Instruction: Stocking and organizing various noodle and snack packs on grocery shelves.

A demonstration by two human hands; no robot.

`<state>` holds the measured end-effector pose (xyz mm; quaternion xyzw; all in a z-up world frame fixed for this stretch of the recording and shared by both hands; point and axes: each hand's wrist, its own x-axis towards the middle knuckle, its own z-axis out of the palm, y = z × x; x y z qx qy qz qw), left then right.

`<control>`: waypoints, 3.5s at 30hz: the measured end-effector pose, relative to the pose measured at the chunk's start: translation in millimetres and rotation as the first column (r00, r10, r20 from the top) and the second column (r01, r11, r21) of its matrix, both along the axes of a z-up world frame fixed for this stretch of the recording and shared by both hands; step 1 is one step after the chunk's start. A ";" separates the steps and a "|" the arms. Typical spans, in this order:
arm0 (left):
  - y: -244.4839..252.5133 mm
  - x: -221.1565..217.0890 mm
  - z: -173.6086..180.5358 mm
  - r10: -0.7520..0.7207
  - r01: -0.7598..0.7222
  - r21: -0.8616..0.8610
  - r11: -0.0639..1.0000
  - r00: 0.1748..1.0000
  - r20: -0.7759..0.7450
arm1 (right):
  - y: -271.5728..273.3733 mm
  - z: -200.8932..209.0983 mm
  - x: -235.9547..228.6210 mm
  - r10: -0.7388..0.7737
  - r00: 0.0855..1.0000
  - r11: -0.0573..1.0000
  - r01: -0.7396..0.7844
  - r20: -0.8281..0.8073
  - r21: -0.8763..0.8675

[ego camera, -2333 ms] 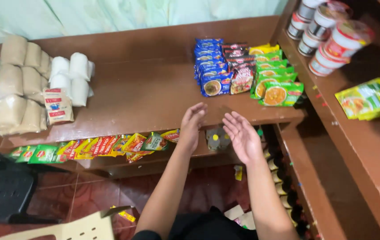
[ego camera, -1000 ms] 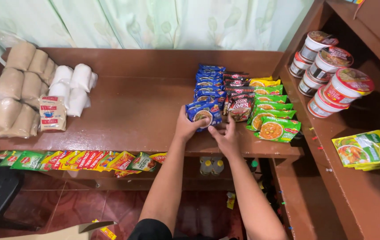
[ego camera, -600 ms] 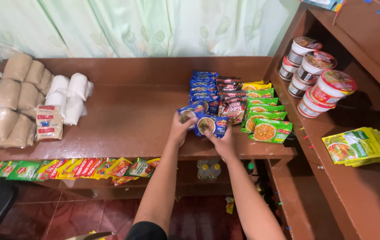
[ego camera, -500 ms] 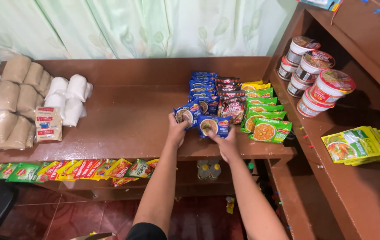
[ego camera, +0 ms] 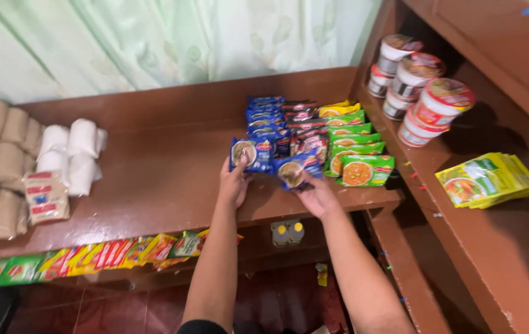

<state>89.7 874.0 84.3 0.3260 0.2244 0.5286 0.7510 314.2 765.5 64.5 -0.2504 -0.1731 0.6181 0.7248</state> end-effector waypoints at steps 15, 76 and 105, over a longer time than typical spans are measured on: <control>-0.8 -9.1 2.4 -0.105 0.105 -0.005 0.994 0.994 0.027 | -12.0 11.5 -3.7 -0.035 0.999 0.998 0.034 -0.012 -0.061; -143.3 -21.4 54.3 -0.354 0.719 -0.325 0.614 0.619 0.701 | -184.2 57.5 -169.4 -0.707 0.570 0.567 0.811 -0.418 0.147; -412.2 0.2 48.9 -0.651 0.944 -0.286 0.166 0.323 0.687 | -476.4 71.6 -231.0 -0.859 0.163 0.066 0.975 -0.485 0.210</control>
